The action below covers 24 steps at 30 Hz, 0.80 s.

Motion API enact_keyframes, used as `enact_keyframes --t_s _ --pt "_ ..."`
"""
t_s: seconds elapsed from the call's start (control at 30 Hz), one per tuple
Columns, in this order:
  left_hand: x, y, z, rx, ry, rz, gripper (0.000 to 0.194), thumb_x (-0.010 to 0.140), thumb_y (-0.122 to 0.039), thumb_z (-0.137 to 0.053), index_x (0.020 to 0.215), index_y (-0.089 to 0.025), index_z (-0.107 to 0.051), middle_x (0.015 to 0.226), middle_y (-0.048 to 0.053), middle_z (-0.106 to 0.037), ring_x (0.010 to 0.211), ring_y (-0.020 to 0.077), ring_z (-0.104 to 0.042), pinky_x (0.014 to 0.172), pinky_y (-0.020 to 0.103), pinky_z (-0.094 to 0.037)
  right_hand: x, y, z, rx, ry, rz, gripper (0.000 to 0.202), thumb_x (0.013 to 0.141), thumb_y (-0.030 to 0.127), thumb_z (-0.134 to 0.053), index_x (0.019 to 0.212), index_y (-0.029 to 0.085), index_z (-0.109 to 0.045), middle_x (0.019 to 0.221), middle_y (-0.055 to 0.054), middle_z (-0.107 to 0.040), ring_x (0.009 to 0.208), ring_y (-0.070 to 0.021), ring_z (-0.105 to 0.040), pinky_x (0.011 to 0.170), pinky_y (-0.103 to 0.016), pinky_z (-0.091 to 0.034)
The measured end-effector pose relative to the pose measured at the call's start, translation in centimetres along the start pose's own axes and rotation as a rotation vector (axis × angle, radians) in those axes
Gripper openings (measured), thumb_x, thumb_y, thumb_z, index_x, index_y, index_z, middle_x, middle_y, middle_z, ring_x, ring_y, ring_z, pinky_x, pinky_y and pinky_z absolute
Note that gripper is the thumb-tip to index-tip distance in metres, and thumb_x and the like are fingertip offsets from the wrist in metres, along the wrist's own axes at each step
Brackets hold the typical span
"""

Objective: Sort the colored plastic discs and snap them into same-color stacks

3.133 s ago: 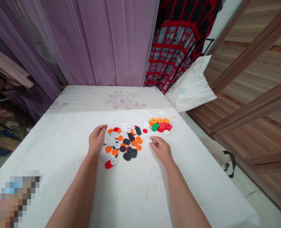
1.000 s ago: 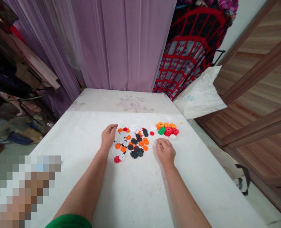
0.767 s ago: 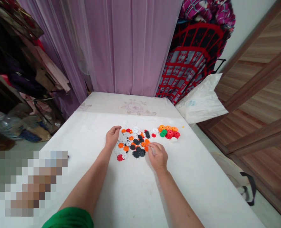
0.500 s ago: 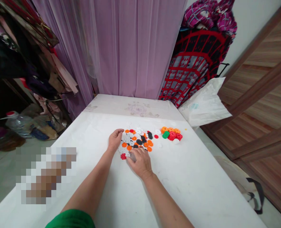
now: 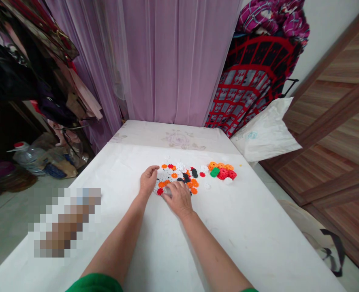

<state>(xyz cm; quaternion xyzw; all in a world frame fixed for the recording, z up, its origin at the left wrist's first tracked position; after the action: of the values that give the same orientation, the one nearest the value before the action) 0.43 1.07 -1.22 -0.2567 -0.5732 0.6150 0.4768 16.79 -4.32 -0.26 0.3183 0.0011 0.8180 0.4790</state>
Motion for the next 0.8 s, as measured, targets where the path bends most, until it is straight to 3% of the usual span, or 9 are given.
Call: enact_keyframes --t_s 0.13,0.27,0.37,0.47,0.6,0.8 --pt "-0.1 -0.4 0.0 0.066 0.014 -0.016 0.028 0.085 -0.033 -0.050 0.098 -0.023 -0.073 0.094 0.003 -0.076 0.093 0.0206 -0.069 0.092 0.038 -0.054 1.5 -2.1 -0.2 -0.024 -0.044 -0.034 0.019 0.085 0.038 -0.077 0.097 0.024 -0.071 0.099 -0.006 -0.074 0.093 -0.0251 -0.059 0.082 -0.037 -0.041" --pt "-2.1 -0.7 0.2 0.172 0.033 -0.090 0.035 0.084 -0.031 -0.057 0.114 -0.020 -0.071 0.130 0.012 -0.069 0.129 0.0291 -0.058 0.115 0.047 -0.038 0.8 -3.6 0.8 0.026 -0.103 -0.023 0.015 0.090 0.036 -0.070 0.097 0.023 -0.072 0.098 -0.005 -0.075 0.094 -0.0227 -0.061 0.086 -0.035 -0.043" --pt "-4.5 -0.7 0.2 0.588 0.042 -0.249 0.051 0.093 -0.041 -0.051 0.136 -0.016 -0.060 0.153 0.019 -0.050 0.147 0.0373 -0.038 0.120 0.059 -0.026 -1.0 -4.6 1.9 0.036 -0.172 -0.042 0.015 0.097 0.026 -0.058 0.098 0.022 -0.073 0.097 -0.004 -0.075 0.093 -0.0206 -0.062 0.085 -0.034 -0.043" --pt "-5.6 -0.7 -0.4 0.823 0.116 -0.305 0.060 0.097 -0.046 -0.045 0.146 -0.012 -0.052 0.157 0.023 -0.043 0.148 0.0408 -0.035 0.119 0.062 -0.025 -2.3 -5.1 2.6 0.021 -0.211 -0.055 0.021 0.097 0.021 -0.053 0.099 0.022 -0.074 0.097 -0.005 -0.075 0.094 -0.0204 -0.063 0.084 -0.034 -0.044" --pt "-4.3 -1.2 -2.3 0.936 0.195 -0.306 0.062 0.098 -0.046 -0.042 0.149 -0.012 -0.049 0.158 0.023 -0.042 0.146 0.0407 -0.038 0.119 0.060 -0.028 -2.3 -4.5 2.6 0.000 -0.152 -0.051 0.017 0.089 0.028 -0.065 0.103 0.023 -0.075 0.103 -0.005 -0.074 0.096 -0.0222 -0.062 0.085 -0.036 -0.044" --pt "-1.9 -2.1 -5.2 0.882 0.199 -0.279 0.059 0.099 -0.044 -0.040 0.148 -0.012 -0.051 0.156 0.023 -0.044 0.146 0.0397 -0.039 0.119 0.062 -0.027 -1.2 -3.4 1.9 -0.040 -0.039 -0.126 0.021 0.082 0.027 -0.073 0.102 0.024 -0.075 0.106 -0.006 -0.073 0.097 -0.0254 -0.061 0.086 -0.041 -0.045"
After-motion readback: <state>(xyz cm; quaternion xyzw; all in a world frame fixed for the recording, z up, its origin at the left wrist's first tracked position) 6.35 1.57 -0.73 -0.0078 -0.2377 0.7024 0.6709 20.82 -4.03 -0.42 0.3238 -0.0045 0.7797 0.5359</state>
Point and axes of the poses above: each hand's wrist, its own x-axis towards the middle knuckle, its own z-axis out of the back of the hand, y = z × x, the point moved 1 cm from there along x, towards the middle knuckle
